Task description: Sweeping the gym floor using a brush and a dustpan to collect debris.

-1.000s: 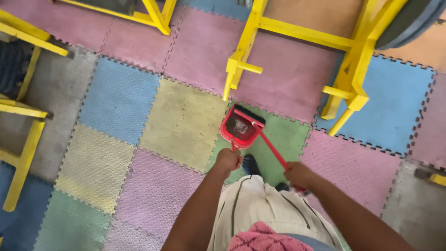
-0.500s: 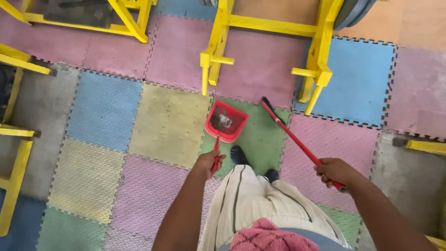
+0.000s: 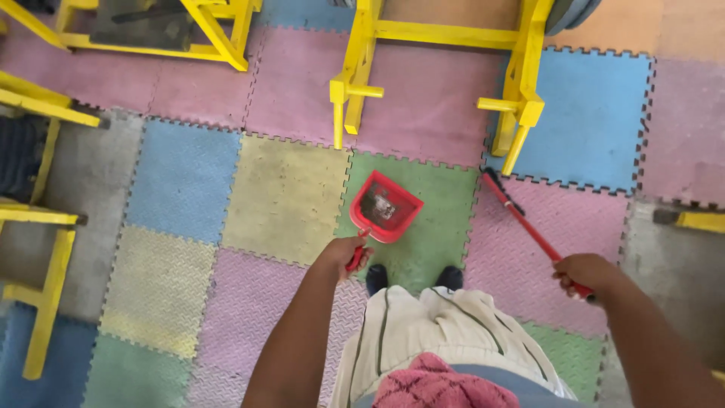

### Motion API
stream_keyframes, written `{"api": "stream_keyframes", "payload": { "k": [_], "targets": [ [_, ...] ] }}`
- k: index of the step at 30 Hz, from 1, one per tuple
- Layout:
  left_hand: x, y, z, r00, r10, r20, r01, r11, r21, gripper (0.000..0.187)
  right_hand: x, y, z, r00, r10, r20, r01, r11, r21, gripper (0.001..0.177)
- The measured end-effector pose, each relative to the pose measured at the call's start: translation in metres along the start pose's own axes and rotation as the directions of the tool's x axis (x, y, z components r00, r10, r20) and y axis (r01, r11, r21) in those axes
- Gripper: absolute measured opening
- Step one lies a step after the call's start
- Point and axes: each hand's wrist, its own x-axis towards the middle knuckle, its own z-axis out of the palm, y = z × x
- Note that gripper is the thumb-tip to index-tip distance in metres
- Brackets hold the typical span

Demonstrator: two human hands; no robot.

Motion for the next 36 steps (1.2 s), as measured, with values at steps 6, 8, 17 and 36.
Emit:
{"api": "stream_keyframes", "payload": {
  "k": [6, 8, 17, 36],
  "targets": [
    [0.047, 0.004, -0.019, 0.994, -0.099, -0.036, 0.103, 0.980, 0.170, 0.040, 0.012, 0.003, 0.000, 0.995, 0.082, -0.062, -0.077, 0.994, 0.080, 0.031],
    [0.081, -0.006, -0.034, 0.991, -0.132, 0.003, 0.126, 0.955, 0.267, 0.030, 0.054, 0.022, 0.001, 0.991, 0.105, -0.078, -0.099, 0.992, 0.078, 0.033],
    [0.084, 0.009, -0.041, 0.997, -0.063, -0.049, 0.074, 0.964, 0.257, 0.029, 0.092, 0.062, 0.222, 0.963, -0.263, -0.067, 0.263, 0.965, 0.003, 0.009],
    [0.036, 0.049, -0.092, 0.994, -0.099, -0.038, 0.105, 0.973, 0.208, 0.011, -0.021, -0.026, 0.191, 0.972, -0.233, 0.018, 0.233, 0.972, -0.014, 0.021]
  ]
}}
